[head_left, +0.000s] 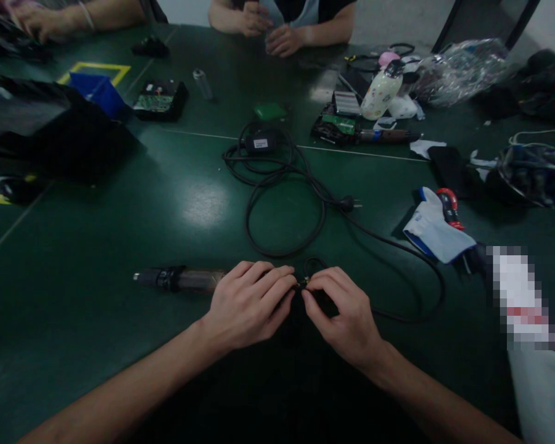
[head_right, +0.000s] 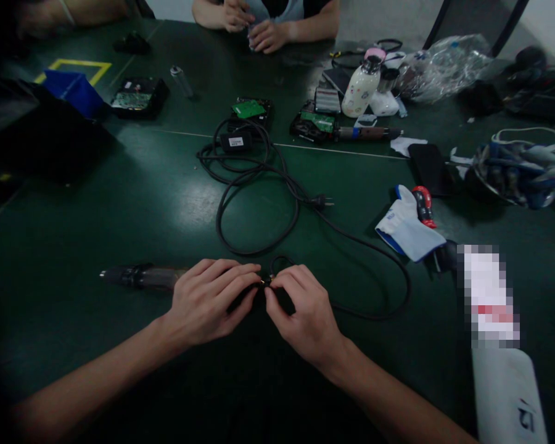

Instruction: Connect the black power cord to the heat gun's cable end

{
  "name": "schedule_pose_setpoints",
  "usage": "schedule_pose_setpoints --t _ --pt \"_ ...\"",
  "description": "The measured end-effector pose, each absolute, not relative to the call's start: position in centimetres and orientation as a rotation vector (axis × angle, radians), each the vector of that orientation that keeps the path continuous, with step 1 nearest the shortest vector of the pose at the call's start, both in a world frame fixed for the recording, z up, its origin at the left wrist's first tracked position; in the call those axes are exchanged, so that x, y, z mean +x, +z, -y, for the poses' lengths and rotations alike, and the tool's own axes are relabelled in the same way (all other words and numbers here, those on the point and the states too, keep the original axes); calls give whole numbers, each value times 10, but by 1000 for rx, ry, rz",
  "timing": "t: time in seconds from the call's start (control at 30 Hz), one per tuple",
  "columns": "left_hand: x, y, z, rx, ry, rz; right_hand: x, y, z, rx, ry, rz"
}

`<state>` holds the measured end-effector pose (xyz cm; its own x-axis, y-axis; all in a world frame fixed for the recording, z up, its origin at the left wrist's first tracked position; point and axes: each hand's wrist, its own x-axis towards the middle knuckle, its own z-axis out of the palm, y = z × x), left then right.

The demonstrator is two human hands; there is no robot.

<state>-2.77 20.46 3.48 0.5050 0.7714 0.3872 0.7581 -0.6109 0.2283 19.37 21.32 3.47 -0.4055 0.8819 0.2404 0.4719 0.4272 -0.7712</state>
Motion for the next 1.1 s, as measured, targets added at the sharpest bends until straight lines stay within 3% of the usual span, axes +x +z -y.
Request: schedule_pose_setpoints --t 1.1 --pt "-28 35 -204 2694 713 -1388 193 36 -214 -1139 819 2040"
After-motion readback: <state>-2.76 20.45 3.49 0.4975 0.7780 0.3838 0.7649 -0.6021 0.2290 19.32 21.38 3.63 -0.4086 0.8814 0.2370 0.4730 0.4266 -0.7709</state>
